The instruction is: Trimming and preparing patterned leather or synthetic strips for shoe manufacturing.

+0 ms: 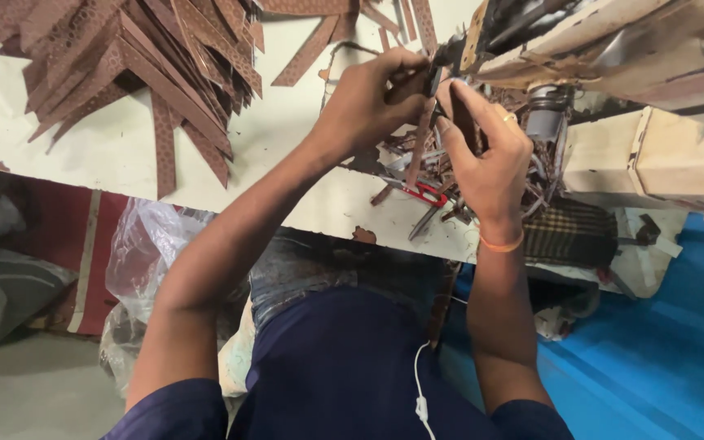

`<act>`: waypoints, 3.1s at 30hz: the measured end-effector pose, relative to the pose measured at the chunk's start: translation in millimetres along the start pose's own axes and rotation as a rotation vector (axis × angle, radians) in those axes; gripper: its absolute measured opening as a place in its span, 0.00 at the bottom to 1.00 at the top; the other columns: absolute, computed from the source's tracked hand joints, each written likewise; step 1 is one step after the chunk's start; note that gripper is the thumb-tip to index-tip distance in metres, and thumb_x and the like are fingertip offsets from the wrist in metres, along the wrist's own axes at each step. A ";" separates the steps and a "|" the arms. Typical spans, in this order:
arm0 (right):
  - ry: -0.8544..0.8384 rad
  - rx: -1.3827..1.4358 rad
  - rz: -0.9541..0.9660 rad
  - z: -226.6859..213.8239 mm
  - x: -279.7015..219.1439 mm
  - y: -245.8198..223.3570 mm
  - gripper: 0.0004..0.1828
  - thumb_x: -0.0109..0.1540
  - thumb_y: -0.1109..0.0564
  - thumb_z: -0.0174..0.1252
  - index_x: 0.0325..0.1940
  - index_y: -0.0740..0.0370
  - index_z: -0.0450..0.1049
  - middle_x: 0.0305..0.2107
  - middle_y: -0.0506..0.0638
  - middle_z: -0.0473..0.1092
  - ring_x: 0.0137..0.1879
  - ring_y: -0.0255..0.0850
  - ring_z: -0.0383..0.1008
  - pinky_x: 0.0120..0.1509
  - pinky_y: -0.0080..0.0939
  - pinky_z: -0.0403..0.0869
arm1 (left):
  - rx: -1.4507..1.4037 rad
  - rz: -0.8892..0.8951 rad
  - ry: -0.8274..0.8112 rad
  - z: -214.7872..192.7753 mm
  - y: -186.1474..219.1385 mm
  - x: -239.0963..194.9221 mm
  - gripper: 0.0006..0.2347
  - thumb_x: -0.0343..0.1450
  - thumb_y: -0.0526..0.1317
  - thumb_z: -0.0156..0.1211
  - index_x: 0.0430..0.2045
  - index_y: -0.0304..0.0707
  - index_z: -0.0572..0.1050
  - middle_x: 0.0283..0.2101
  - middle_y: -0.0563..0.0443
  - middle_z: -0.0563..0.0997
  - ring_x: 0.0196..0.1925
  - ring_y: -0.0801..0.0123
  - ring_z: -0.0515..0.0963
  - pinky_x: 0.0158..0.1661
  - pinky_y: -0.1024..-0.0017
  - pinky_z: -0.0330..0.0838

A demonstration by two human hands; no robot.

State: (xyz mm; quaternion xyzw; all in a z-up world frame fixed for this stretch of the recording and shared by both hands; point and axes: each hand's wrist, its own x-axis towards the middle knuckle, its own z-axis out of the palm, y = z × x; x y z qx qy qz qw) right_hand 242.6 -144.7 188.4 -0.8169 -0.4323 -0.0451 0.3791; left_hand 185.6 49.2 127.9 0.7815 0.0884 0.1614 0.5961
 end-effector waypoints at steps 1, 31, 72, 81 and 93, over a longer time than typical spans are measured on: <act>0.004 0.000 -0.007 0.5 0.4 -0.3 0.22 0.66 0.64 0.68 0.64 0.64 0.75 0.46 0.59 0.76 0.49 0.50 0.78 0.54 0.45 0.75 | 0.002 0.006 0.004 -1.9 0.6 1.6 0.18 0.69 0.38 0.70 0.51 0.34 0.75 0.37 0.44 0.86 0.38 0.67 0.88 0.40 0.71 0.82; 0.139 -0.067 0.145 76.7 -140.5 51.8 0.07 0.72 0.58 0.55 0.51 0.64 0.74 0.40 0.53 0.74 0.46 0.45 0.74 0.55 0.44 0.71 | 0.221 0.708 0.453 -1.0 -25.5 -14.4 0.29 0.80 0.40 0.62 0.71 0.39 0.50 0.58 0.28 0.71 0.54 0.41 0.78 0.50 0.56 0.78; 0.127 -0.216 -0.097 27.0 -23.8 -18.8 0.21 0.67 0.71 0.54 0.65 0.67 0.72 0.63 0.59 0.69 0.70 0.57 0.68 0.76 0.54 0.66 | -0.617 -0.282 0.098 36.1 1.8 -48.3 0.19 0.78 0.38 0.56 0.64 0.29 0.69 0.31 0.54 0.81 0.28 0.81 0.76 0.30 0.78 0.76; 0.089 -0.136 -0.052 23.3 -18.7 -18.4 0.25 0.66 0.75 0.50 0.67 0.67 0.71 0.67 0.60 0.66 0.74 0.56 0.66 0.78 0.52 0.65 | -0.652 -0.290 0.178 49.5 15.2 -56.2 0.20 0.76 0.35 0.57 0.64 0.30 0.70 0.34 0.54 0.83 0.31 0.81 0.79 0.34 0.78 0.78; 0.712 -0.249 0.009 -143.8 -65.6 51.2 0.16 0.71 0.55 0.53 0.51 0.71 0.78 0.45 0.58 0.78 0.47 0.41 0.80 0.52 0.39 0.79 | -0.381 -0.232 0.110 35.8 -2.3 -42.9 0.19 0.77 0.41 0.55 0.64 0.37 0.70 0.32 0.54 0.86 0.29 0.80 0.85 0.33 0.78 0.82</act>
